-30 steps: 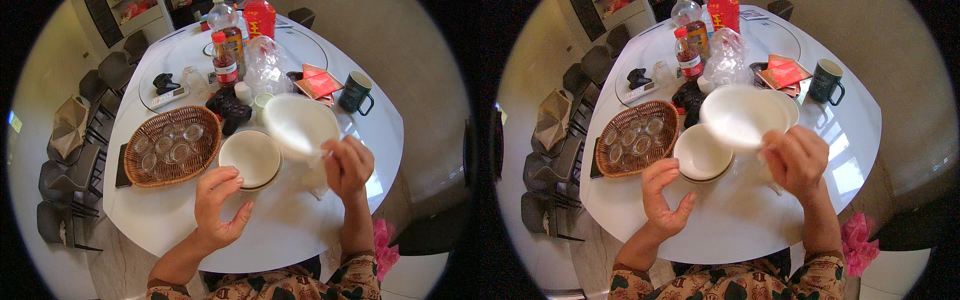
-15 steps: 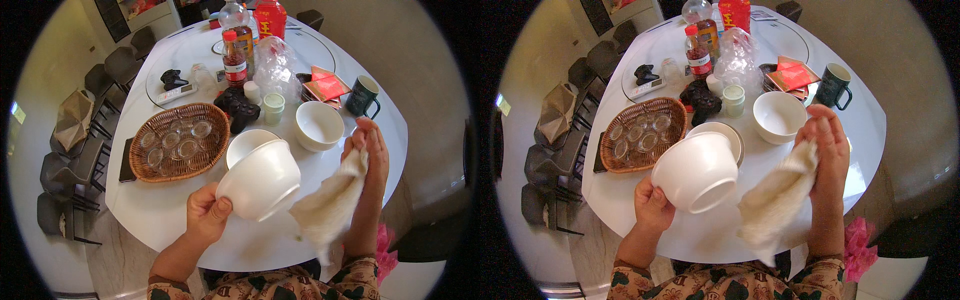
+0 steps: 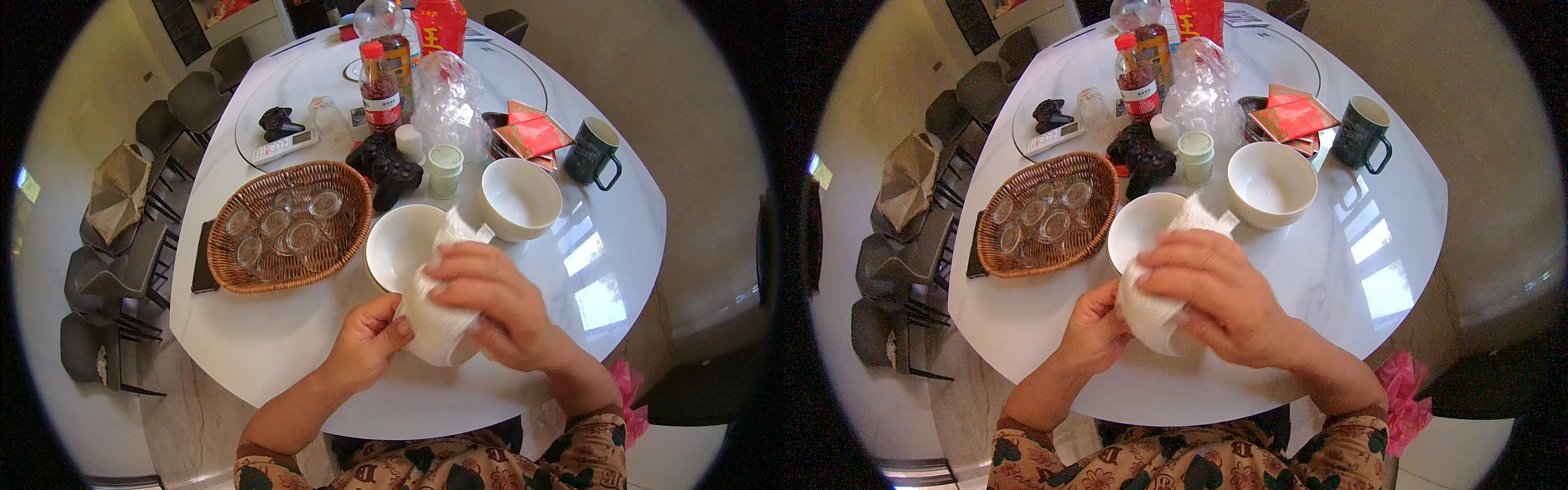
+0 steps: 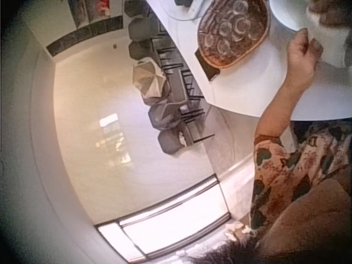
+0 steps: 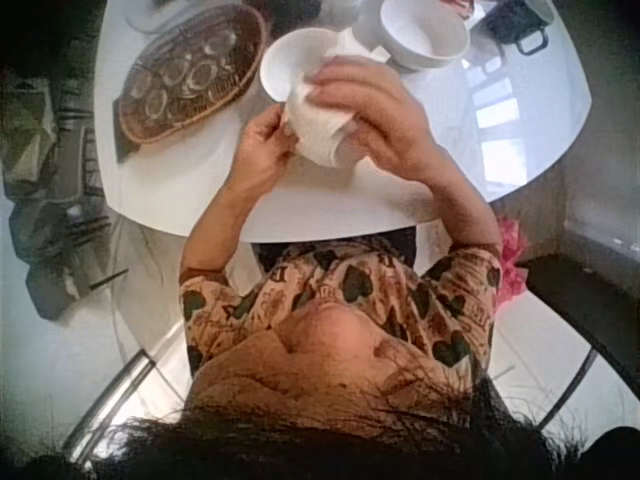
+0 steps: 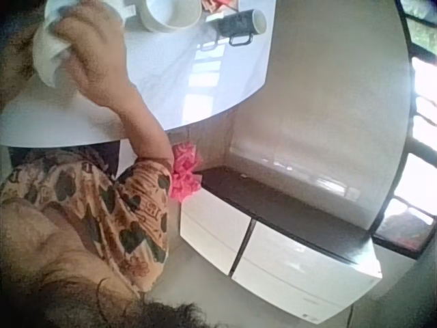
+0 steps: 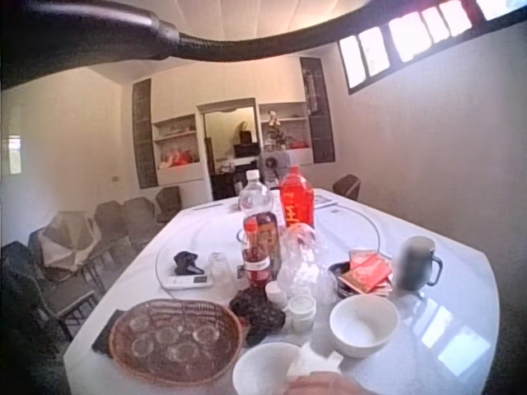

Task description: The person dries various kitchen items with a cloth, including small glasses, a metal bowl, and several white ceramic bowls. The items are wiped thoroughly and then placed back on the table or into a wicker basket.

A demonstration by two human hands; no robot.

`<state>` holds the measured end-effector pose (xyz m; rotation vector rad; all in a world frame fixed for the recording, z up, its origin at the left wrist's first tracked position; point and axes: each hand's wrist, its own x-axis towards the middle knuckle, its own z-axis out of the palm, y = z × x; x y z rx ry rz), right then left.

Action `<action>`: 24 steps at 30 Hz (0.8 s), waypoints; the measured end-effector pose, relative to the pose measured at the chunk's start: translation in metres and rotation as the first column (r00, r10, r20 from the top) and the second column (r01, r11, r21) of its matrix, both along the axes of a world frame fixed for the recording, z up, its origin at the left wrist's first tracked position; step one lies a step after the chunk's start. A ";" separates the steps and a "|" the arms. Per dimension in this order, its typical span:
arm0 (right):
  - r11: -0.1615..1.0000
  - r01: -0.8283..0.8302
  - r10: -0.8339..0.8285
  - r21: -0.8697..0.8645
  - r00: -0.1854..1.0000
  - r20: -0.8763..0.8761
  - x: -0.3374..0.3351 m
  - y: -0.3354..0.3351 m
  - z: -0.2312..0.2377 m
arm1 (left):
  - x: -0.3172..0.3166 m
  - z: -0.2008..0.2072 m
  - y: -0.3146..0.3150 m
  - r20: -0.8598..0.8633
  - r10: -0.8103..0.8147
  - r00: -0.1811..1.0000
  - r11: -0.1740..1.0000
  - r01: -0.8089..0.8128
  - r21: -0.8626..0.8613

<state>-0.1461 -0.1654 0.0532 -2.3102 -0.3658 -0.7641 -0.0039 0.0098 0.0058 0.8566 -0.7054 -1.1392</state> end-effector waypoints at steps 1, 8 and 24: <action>0.991 -0.020 0.019 0.133 1.000 0.007 -0.003 -0.004 0.000 | -0.002 0.005 0.001 -0.073 0.010 0.997 0.999 -0.013 -0.035; 0.920 0.102 -0.132 0.378 0.990 0.054 0.005 0.030 -0.026 | 0.001 0.028 0.004 -0.355 0.212 0.910 0.965 -0.252 -0.070; 0.928 0.272 -0.165 -0.254 0.913 0.372 0.004 0.035 -0.003 | -0.002 0.022 -0.001 -0.359 0.069 0.931 0.984 -0.124 -0.130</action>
